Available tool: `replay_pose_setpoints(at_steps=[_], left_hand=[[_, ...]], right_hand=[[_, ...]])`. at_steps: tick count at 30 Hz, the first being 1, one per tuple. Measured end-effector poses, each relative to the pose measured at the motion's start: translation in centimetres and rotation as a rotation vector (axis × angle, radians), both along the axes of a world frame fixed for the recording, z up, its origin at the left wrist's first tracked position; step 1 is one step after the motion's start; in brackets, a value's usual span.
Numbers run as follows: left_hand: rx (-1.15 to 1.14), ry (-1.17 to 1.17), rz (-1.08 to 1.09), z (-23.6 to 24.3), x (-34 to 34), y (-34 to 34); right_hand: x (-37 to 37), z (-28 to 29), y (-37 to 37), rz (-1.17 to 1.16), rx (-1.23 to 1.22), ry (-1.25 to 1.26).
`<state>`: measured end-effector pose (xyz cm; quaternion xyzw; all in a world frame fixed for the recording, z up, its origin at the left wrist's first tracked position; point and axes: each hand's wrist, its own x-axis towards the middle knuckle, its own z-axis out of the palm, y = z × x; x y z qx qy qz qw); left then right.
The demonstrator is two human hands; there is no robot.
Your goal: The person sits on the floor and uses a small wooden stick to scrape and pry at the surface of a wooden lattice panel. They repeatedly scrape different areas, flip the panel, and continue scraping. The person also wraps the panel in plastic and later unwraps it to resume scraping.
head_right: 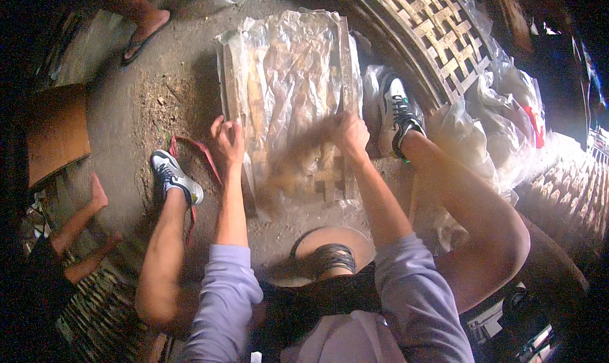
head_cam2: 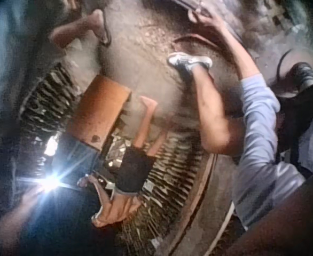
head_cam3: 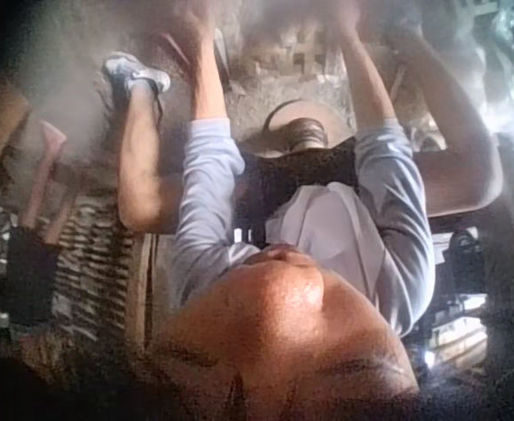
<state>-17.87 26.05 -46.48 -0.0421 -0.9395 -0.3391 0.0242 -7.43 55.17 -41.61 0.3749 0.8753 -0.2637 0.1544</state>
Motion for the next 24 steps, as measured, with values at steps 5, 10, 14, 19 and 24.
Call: replay_pose_setpoints(at_steps=[5, 10, 14, 19, 24], left_hand=[[-0.075, 0.099, -0.032, 0.1, 0.2, 0.4], [-0.086, 0.122, 0.031, -0.4, -0.6, -0.3], [-0.062, -0.008, 0.109, -1.7, -1.1, -2.4], [-0.072, 0.245, -0.069, 3.2, 3.3, 1.9], [-0.263, -0.061, -0.28, 2.8, 9.9, 4.0]], right_hand=[[0.8, -1.6, 0.7, 0.087, 0.102, 0.015], [1.3, -0.7, 1.5, 0.038, 0.059, 0.031], [1.7, -0.3, 1.5, -0.007, 0.027, 0.077], [2.8, 1.3, -3.7, 0.51, 0.123, 0.379], [4.7, -2.5, -7.9, 1.288, -0.028, 0.393]])
